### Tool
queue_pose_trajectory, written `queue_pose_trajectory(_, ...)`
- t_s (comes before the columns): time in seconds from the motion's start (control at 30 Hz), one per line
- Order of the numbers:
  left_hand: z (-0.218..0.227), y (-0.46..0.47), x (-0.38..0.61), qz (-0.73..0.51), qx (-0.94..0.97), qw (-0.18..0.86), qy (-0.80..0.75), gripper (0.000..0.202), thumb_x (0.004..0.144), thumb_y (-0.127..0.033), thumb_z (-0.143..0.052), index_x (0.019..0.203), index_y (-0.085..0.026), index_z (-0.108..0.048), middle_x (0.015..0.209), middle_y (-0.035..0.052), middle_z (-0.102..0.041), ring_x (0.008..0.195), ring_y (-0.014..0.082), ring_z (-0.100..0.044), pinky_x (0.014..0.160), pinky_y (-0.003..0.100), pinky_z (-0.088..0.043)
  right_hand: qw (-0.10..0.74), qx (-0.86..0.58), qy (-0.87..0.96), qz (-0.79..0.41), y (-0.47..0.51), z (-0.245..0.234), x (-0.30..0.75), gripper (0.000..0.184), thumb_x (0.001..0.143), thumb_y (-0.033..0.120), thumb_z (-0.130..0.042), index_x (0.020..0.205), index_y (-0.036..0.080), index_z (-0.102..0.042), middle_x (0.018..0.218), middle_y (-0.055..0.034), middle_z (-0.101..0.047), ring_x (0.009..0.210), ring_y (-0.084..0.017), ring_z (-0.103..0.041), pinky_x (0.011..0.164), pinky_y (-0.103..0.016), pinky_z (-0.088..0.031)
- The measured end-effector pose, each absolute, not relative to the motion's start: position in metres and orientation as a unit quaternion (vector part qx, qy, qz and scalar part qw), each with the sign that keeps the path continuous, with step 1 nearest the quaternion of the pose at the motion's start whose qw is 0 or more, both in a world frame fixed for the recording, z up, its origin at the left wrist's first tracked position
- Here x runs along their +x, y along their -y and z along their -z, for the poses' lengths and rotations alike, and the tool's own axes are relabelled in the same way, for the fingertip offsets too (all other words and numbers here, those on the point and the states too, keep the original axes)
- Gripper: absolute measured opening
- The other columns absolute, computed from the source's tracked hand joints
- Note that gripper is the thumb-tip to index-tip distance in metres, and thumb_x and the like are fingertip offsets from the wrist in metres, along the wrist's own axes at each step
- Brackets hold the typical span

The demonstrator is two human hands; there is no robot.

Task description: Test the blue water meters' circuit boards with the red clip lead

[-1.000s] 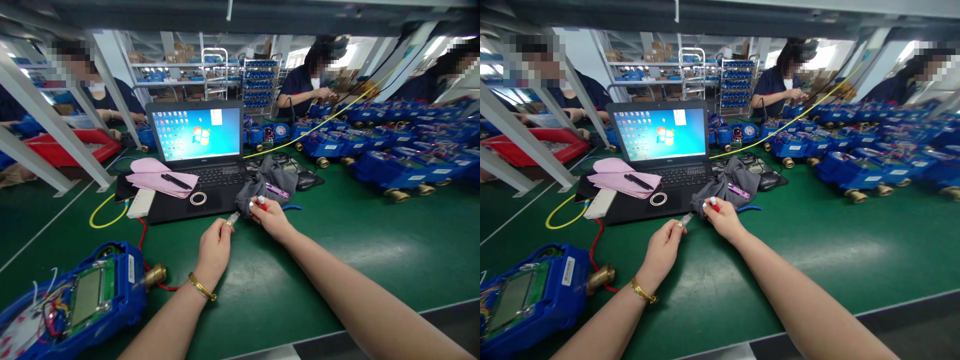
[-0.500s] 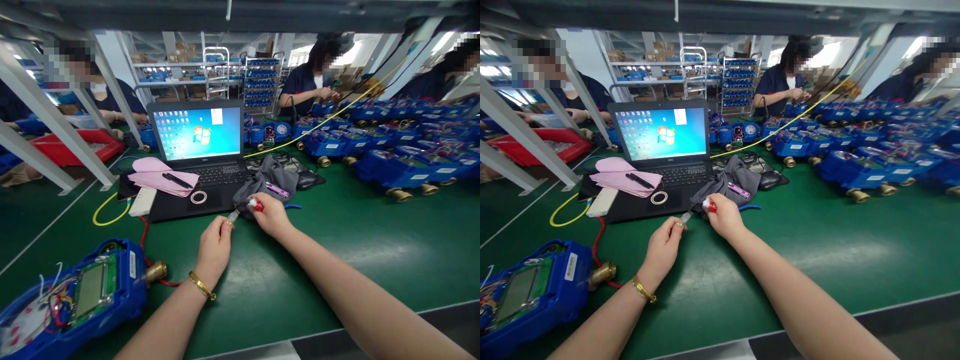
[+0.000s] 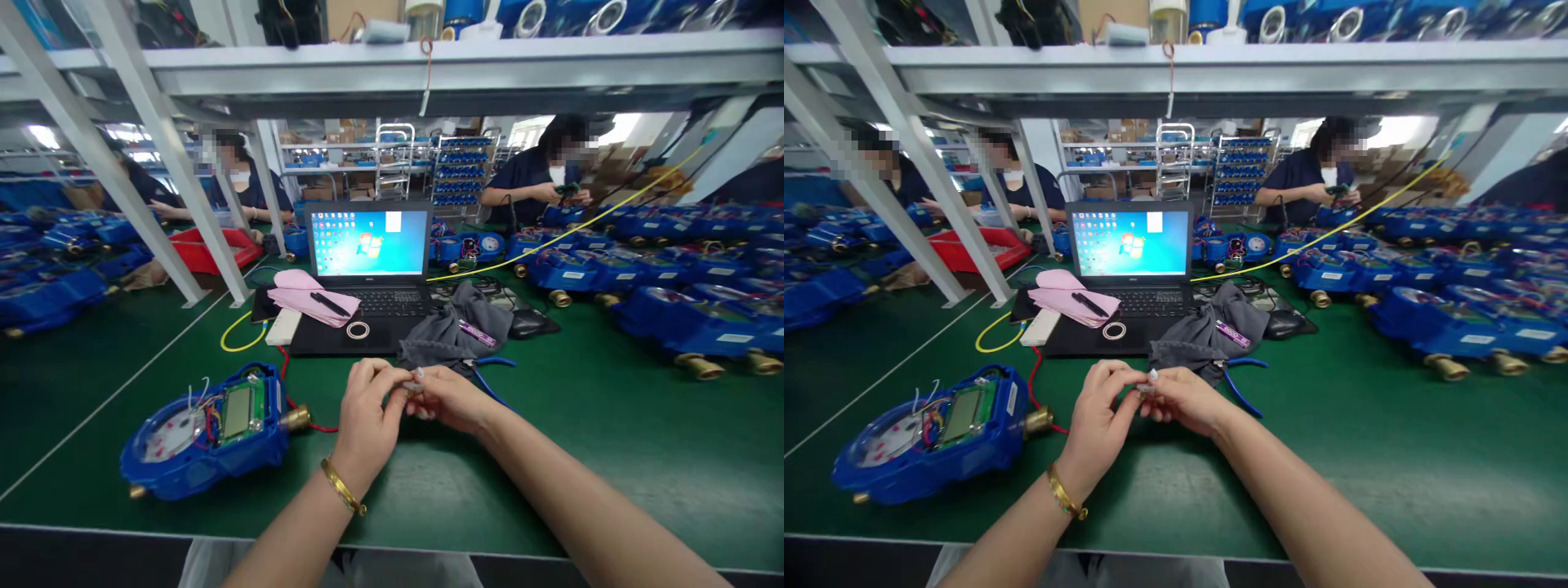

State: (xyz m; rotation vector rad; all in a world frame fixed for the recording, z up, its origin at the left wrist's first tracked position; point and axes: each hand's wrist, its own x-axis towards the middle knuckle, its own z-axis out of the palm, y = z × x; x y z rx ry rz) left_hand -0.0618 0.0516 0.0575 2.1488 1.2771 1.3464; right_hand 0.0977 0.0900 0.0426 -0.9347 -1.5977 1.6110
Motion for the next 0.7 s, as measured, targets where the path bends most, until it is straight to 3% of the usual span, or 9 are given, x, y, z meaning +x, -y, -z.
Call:
queue_pose_trajectory(0.13, -0.058, -0.025, -0.070, -0.450, 0.769, 0.120, -0.438, 0.028, 0.086, -0.011, -0.048, 0.111, -0.022, -0.056, 0.106, 0.0052, -0.061, 0.104, 0.0203, -0.052, 0.094, 0.036, -0.043, 0.307, -0.317, 0.559, -0.702, -0.079, -0.044, 0.089, 0.055, 0.055, 0.064, -0.076, 0.070, 0.014, -0.061, 0.059, -0.0008, -0.055, 0.049, -0.010, -0.048, 0.046, -0.020, -0.037)
queue_pose_trajectory(0.3, -0.086, 0.011, -0.111, -0.414, 0.778, -0.063, -0.468, 0.049, 0.085, -0.014, -0.053, 0.132, -0.022, -0.040, 0.127, 0.0071, -0.052, 0.126, 0.0219, -0.041, 0.109, 0.039, -0.035, 0.332, -0.317, 0.518, -0.721, -0.076, -0.044, 0.084, 0.043, 0.057, 0.048, -0.083, 0.078, 0.016, -0.062, 0.060, 0.0018, -0.054, 0.048, -0.008, -0.046, 0.046, -0.019, -0.035)
queue_pose_trajectory(0.37, -0.100, 0.021, -0.143, -0.411, 0.743, -0.141, -0.509, 0.051, 0.084, -0.025, -0.059, 0.132, -0.024, -0.040, 0.127, 0.0082, -0.051, 0.126, 0.0247, -0.041, 0.111, 0.044, -0.031, 0.354, -0.321, 0.514, -0.713, -0.076, -0.047, 0.082, 0.043, 0.058, 0.045, -0.084, 0.084, 0.016, -0.065, 0.060, 0.0023, -0.054, 0.048, -0.008, -0.046, 0.046, -0.019, -0.035)
queue_pose_trajectory(0.43, -0.107, 0.025, -0.178, -0.372, 0.704, -0.183, -0.577, 0.058, 0.082, -0.048, -0.059, 0.131, -0.023, -0.041, 0.129, 0.0113, -0.048, 0.129, 0.0310, -0.038, 0.113, 0.055, -0.021, 0.370, -0.322, 0.516, -0.702, -0.075, -0.053, 0.077, 0.046, 0.058, 0.044, -0.084, 0.090, 0.017, -0.066, 0.061, 0.0020, -0.054, 0.049, -0.009, -0.047, 0.046, -0.020, -0.036)
queue_pose_trajectory(0.5, -0.106, 0.025, -0.207, -0.315, 0.674, -0.185, -0.641, 0.071, 0.080, -0.065, -0.049, 0.134, -0.020, -0.039, 0.134, 0.0152, -0.043, 0.131, 0.0365, -0.034, 0.109, 0.063, -0.018, 0.380, -0.315, 0.525, -0.693, -0.074, -0.064, 0.067, 0.044, 0.057, 0.042, -0.085, 0.088, 0.017, -0.068, 0.062, 0.0009, -0.056, 0.051, -0.010, -0.050, 0.047, -0.021, -0.039)
queue_pose_trajectory(0.57, -0.097, 0.022, -0.226, -0.269, 0.675, -0.169, -0.665, 0.077, 0.079, -0.071, -0.043, 0.135, -0.019, -0.038, 0.138, 0.0172, -0.041, 0.132, 0.0391, -0.031, 0.105, 0.066, -0.021, 0.382, -0.303, 0.536, -0.689, -0.071, -0.078, 0.053, 0.036, 0.057, 0.038, -0.086, 0.081, 0.017, -0.068, 0.064, 0.0002, -0.058, 0.053, -0.011, -0.053, 0.049, -0.022, -0.042)
queue_pose_trajectory(0.7, -0.077, 0.022, -0.233, -0.252, 0.702, -0.121, -0.655, 0.078, 0.076, -0.067, -0.054, 0.137, -0.020, -0.037, 0.136, 0.0143, -0.048, 0.129, 0.0342, -0.038, 0.106, 0.059, -0.029, 0.388, -0.276, 0.615, -0.628, -0.062, -0.111, 0.014, 0.022, 0.065, 0.030, -0.081, 0.080, 0.019, -0.068, 0.070, -0.0021, -0.064, 0.062, -0.015, -0.061, 0.057, -0.027, -0.051)
